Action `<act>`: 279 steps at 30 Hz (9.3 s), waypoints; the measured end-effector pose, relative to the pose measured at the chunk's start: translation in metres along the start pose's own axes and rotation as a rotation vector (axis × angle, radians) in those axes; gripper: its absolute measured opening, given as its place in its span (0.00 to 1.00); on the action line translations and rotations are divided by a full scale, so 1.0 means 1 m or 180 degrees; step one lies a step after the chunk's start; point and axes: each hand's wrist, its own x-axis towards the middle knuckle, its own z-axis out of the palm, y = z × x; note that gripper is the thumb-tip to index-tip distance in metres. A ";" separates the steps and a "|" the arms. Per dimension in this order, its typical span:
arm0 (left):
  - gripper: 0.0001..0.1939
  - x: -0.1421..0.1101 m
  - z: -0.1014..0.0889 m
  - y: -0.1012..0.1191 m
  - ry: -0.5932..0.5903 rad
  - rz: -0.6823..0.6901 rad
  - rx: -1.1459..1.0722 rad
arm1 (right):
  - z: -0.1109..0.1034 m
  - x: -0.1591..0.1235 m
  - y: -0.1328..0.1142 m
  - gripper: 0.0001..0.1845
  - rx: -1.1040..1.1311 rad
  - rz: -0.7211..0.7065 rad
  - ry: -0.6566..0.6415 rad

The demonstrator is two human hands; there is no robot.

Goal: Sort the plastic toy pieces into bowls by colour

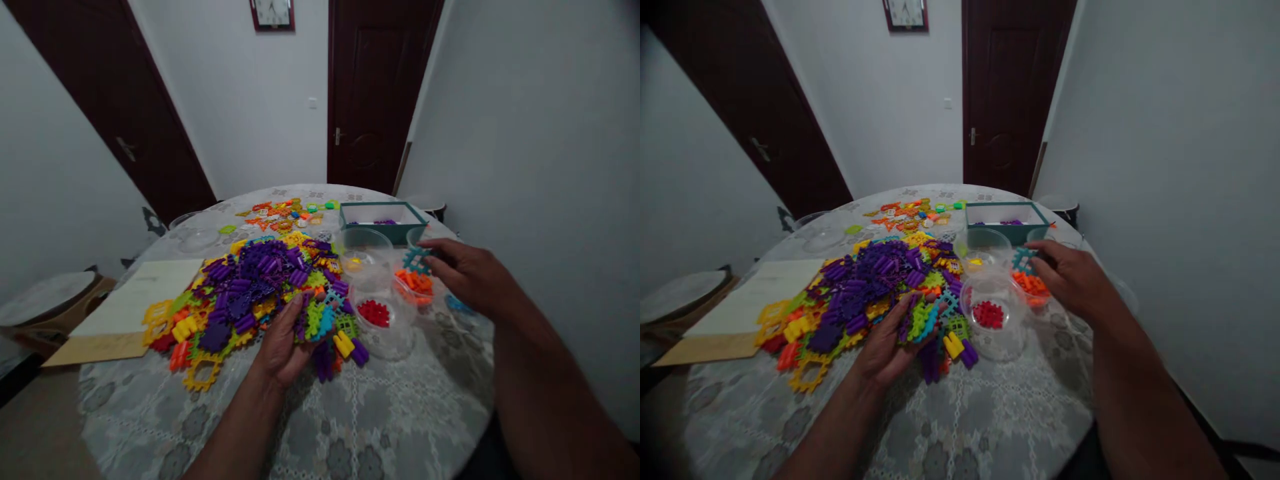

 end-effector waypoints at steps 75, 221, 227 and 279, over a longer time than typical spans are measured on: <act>0.22 -0.009 0.000 0.009 -0.0365 -0.0380 -0.0099 | -0.002 0.000 0.037 0.18 -0.0864 0.0719 0.0578; 0.34 -0.009 0.008 -0.008 -0.0178 0.0145 0.0151 | 0.048 -0.030 -0.091 0.14 0.0768 -0.1263 -0.0518; 0.35 -0.007 0.005 -0.011 -0.0407 0.0133 0.0214 | 0.100 -0.061 -0.133 0.09 0.0180 -0.1719 -0.1026; 0.16 -0.008 0.006 -0.015 -0.0268 0.0367 0.0788 | 0.079 -0.033 -0.105 0.08 0.1441 -0.0620 -0.0860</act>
